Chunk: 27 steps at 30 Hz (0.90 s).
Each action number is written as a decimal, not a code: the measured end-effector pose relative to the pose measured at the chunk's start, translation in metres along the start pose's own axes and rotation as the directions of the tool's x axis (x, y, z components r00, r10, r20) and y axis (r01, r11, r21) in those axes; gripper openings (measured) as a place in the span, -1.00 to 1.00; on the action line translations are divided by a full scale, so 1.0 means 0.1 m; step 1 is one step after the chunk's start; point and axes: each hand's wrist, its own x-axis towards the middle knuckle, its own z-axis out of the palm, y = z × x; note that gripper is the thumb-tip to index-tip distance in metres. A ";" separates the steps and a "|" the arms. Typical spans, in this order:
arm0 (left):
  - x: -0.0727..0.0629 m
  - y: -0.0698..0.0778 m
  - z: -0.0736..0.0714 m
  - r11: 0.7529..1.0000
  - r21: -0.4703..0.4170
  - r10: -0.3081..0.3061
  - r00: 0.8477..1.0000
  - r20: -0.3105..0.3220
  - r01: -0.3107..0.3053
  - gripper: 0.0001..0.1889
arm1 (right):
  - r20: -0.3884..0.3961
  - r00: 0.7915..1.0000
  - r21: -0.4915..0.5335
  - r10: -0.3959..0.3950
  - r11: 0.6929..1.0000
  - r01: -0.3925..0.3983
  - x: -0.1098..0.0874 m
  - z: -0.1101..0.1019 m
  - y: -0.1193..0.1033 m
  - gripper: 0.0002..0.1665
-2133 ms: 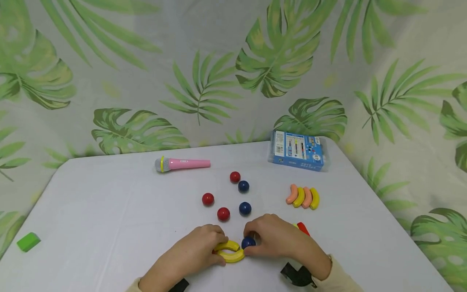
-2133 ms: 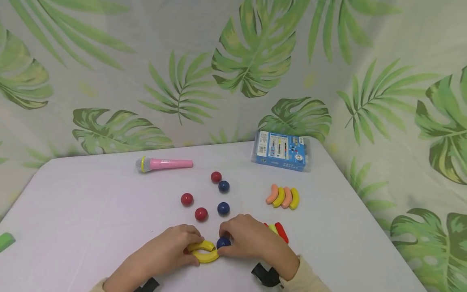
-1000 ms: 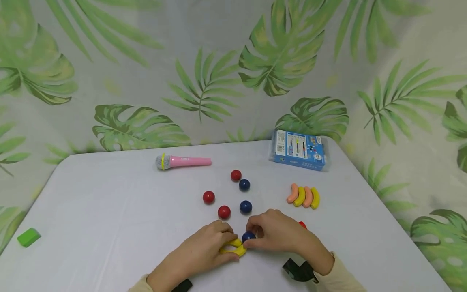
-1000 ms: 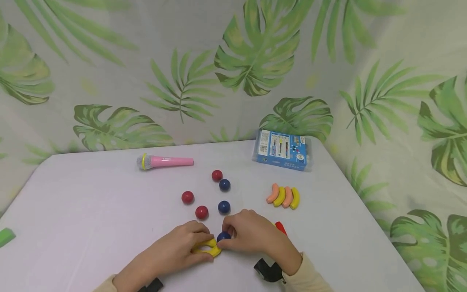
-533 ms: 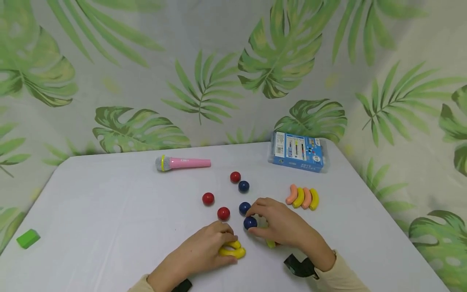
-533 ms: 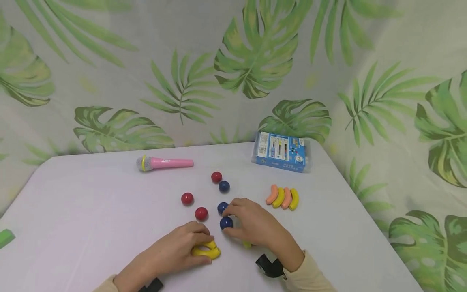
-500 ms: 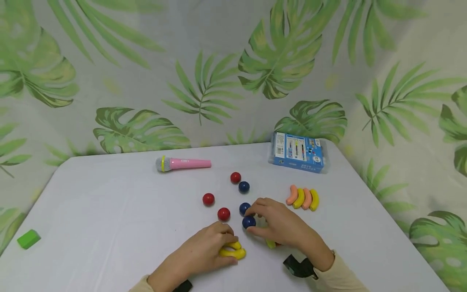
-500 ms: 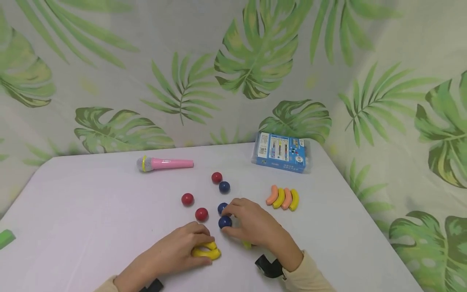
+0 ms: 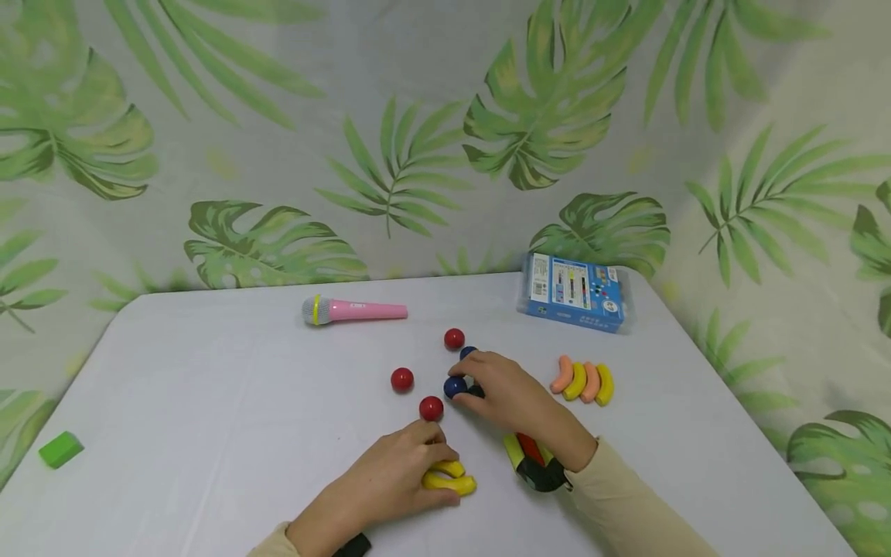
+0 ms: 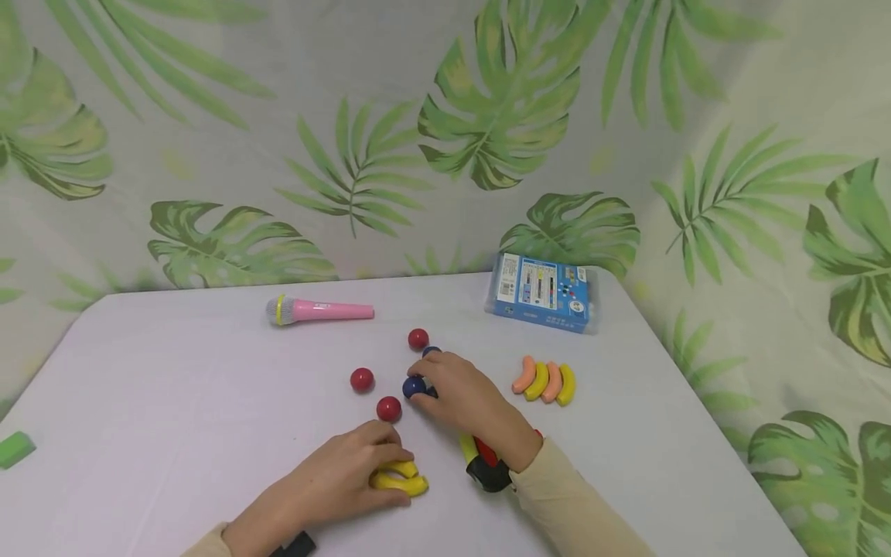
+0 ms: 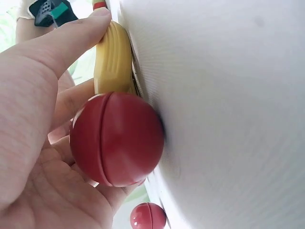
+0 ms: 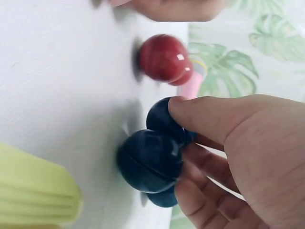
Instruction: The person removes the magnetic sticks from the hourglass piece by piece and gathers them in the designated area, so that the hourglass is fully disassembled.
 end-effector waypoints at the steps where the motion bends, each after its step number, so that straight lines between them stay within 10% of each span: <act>1: 0.00 0.00 0.00 1.000 -0.001 0.001 1.000 -0.004 -0.001 -0.60 | 0.007 1.000 -0.010 0.002 1.000 -0.002 0.01 0.01 0.00 -0.54; 14: -0.09 -0.11 -0.27 0.988 -0.110 -0.093 0.989 0.119 0.106 -0.36 | -0.068 0.998 0.010 -0.011 1.000 0.012 -0.32 -0.05 -0.08 -0.64; 27: -0.34 -0.26 -0.11 0.989 -0.131 -0.059 0.996 0.059 0.067 -0.58 | 0.264 0.960 0.057 -0.088 0.996 0.076 -0.84 0.24 -0.27 -0.71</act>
